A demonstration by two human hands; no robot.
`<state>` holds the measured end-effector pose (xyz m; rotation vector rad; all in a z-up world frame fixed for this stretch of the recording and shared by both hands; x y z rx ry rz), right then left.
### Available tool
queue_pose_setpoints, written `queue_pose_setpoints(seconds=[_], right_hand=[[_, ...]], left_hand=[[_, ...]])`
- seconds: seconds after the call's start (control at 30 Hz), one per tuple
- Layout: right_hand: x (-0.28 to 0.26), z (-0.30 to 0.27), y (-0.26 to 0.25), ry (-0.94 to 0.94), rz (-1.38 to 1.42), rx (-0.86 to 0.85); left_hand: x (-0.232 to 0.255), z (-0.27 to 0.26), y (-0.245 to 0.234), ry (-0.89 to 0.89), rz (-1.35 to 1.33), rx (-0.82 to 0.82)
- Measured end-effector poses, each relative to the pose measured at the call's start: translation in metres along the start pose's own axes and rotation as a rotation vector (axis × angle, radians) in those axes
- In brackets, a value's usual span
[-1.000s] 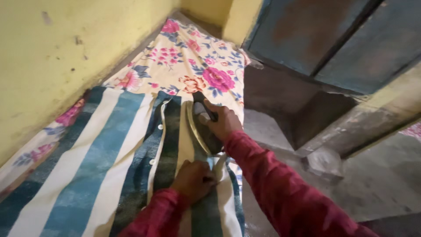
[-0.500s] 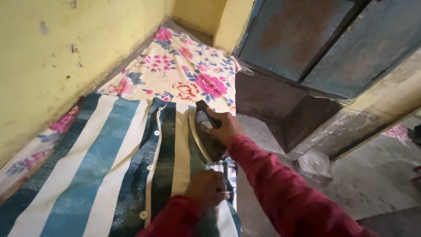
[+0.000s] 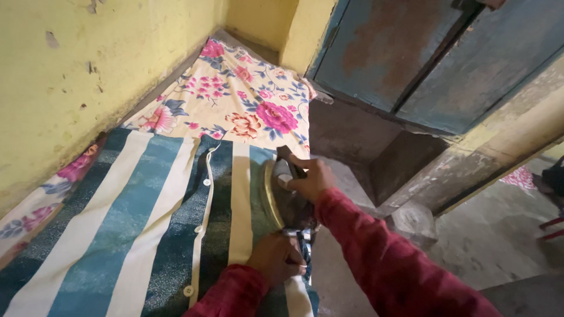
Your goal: The person irons a striped shirt laid out on a floral-patterned surface using a metal iron. They move the iron back and forth across the fabric while holding it in place with their left hand.
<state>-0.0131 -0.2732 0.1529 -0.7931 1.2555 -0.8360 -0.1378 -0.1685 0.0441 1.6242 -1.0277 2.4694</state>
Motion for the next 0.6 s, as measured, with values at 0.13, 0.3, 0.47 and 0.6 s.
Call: queue_pose_setpoints(seconds=[0.13, 0.3, 0.47, 0.6], right_hand=[[-0.014, -0.020, -0.005, 0.055, 0.023, 0.036], [-0.017, -0.038, 0.010, 0.075, 0.085, 0.090], [-0.004, -0.010, 0.017, 0.014, 0.020, 0.229], [0.000, 0.008, 0.025, 0.062, -0.033, 0.190]], left_hand=[[-0.012, -0.004, 0.000, 0.061, -0.022, -0.003], [-0.025, -0.006, -0.002, 0.064, -0.181, 0.028], [-0.029, -0.005, -0.003, 0.099, -0.192, -0.001], [-0.075, 0.003, -0.011, -0.186, 0.212, 0.263]])
Point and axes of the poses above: each hand's wrist, its own z-axis towards the middle knuckle, its own y-axis out of the palm, x = y × z, the point moved 5 cm from there along z, towards the middle knuckle, and after that the axes turned 3 degrees about -z, right-handed, at the moved point
